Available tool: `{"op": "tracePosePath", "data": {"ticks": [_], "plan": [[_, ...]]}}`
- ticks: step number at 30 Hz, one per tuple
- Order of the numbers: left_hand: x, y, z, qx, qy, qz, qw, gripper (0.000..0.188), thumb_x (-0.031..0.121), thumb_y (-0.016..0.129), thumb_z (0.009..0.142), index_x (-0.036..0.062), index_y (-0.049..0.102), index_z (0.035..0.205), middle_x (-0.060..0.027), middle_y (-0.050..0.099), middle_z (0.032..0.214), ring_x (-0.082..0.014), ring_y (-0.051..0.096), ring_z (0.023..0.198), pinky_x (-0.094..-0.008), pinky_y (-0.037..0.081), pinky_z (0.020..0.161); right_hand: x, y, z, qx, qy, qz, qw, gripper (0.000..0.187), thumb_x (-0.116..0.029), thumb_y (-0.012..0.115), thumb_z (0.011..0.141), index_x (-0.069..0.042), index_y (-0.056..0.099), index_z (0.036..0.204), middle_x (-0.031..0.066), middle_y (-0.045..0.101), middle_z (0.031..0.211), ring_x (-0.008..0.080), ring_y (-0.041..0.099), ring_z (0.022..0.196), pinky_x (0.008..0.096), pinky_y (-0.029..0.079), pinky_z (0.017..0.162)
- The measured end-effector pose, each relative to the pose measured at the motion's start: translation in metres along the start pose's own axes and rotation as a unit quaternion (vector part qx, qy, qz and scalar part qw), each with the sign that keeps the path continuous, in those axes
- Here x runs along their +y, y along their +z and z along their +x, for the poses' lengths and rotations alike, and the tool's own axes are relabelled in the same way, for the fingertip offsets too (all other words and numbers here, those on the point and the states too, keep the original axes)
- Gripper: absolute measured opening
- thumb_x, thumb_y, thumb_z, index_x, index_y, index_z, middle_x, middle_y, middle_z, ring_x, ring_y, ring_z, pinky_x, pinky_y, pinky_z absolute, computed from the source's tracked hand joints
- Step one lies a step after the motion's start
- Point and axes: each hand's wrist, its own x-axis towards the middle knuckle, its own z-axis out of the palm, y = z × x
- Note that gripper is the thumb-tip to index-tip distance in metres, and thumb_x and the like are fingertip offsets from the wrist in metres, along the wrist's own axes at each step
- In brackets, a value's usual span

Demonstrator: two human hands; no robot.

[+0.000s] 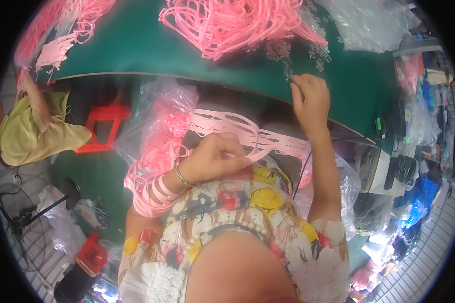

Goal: The person assembles pink plastic hangers by hand at a green workbench. They repeatedly pick up a hanger frame, insert a small clear plastic clip into the hook, and place the finished hanger into a pile.

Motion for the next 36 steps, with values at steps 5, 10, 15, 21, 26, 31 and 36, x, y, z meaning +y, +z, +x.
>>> {"op": "tracePosePath", "data": {"ticks": [5,10,15,21,26,31,36], "plan": [[-0.003,-0.005,0.000,0.001,0.002,0.009,1.000,0.009,0.009,0.070,0.079,0.0007,0.070,0.079,-0.0045,0.058,0.074,-0.0122,0.056,0.067,-0.0257,0.044,0.061,-0.006,-0.005,-0.011,0.023,-0.059,0.021,0.998,0.023,-0.017,0.071,0.075,-0.006,0.064,0.093,0.0082,0.062,0.097,0.0285,0.056,0.094,0.0393,0.041,0.080],[-0.001,-0.005,0.002,-0.008,-0.014,-0.015,1.000,0.009,0.009,0.070,0.079,0.0002,0.069,0.079,-0.0044,0.058,0.074,-0.0122,0.057,0.067,-0.0253,0.044,0.061,-0.002,-0.001,-0.025,0.042,-0.078,0.029,0.996,0.024,-0.014,0.074,0.072,-0.005,0.063,0.091,0.0082,0.061,0.093,0.0290,0.057,0.089,0.0400,0.042,0.079],[-0.002,-0.005,0.003,-0.009,-0.024,-0.018,1.000,0.009,0.011,0.070,0.077,0.0015,0.070,0.078,-0.0049,0.061,0.074,-0.0134,0.058,0.071,-0.0264,0.045,0.067,-0.001,0.005,-0.032,0.072,-0.101,0.029,0.992,0.021,-0.009,0.073,0.073,-0.005,0.062,0.090,0.0087,0.060,0.089,0.0290,0.057,0.084,0.0394,0.044,0.075],[-0.003,-0.005,0.002,-0.011,-0.017,-0.012,1.000,0.009,0.011,0.071,0.077,0.0017,0.070,0.078,-0.0044,0.060,0.072,-0.0131,0.057,0.071,-0.0264,0.044,0.067,-0.001,0.002,-0.025,0.064,-0.098,0.063,0.991,0.016,-0.007,0.072,0.074,-0.004,0.062,0.086,0.0106,0.060,0.086,0.0299,0.058,0.082,0.0391,0.044,0.073],[-0.004,-0.005,0.002,-0.014,-0.017,-0.017,1.000,0.009,0.011,0.070,0.077,0.0017,0.070,0.077,-0.0047,0.060,0.072,-0.0134,0.057,0.071,-0.0265,0.044,0.067,0.000,-0.003,-0.024,0.070,-0.103,0.068,0.990,0.014,-0.004,0.070,0.073,-0.003,0.062,0.084,0.0114,0.061,0.082,0.0312,0.058,0.076,0.0398,0.046,0.068],[-0.004,-0.006,0.002,-0.011,0.006,0.015,1.000,0.010,0.011,0.070,0.077,0.0017,0.070,0.077,-0.0048,0.061,0.072,-0.0135,0.057,0.071,-0.0269,0.044,0.066,-0.002,-0.010,-0.014,0.059,-0.002,0.115,0.992,0.009,-0.002,0.067,0.078,-0.001,0.063,0.087,0.0118,0.062,0.083,0.0276,0.059,0.073,0.0350,0.048,0.067],[-0.008,-0.004,0.002,-0.013,0.000,-0.032,0.999,0.008,0.006,0.068,0.081,-0.0009,0.068,0.077,-0.0021,0.053,0.073,-0.0085,0.053,0.056,-0.0223,0.040,0.050,0.006,-0.011,-0.006,0.068,0.156,0.232,0.958,0.010,-0.008,0.064,0.086,0.002,0.064,0.090,0.0083,0.063,0.082,0.0146,0.058,0.069,0.0264,0.047,0.065]]}}
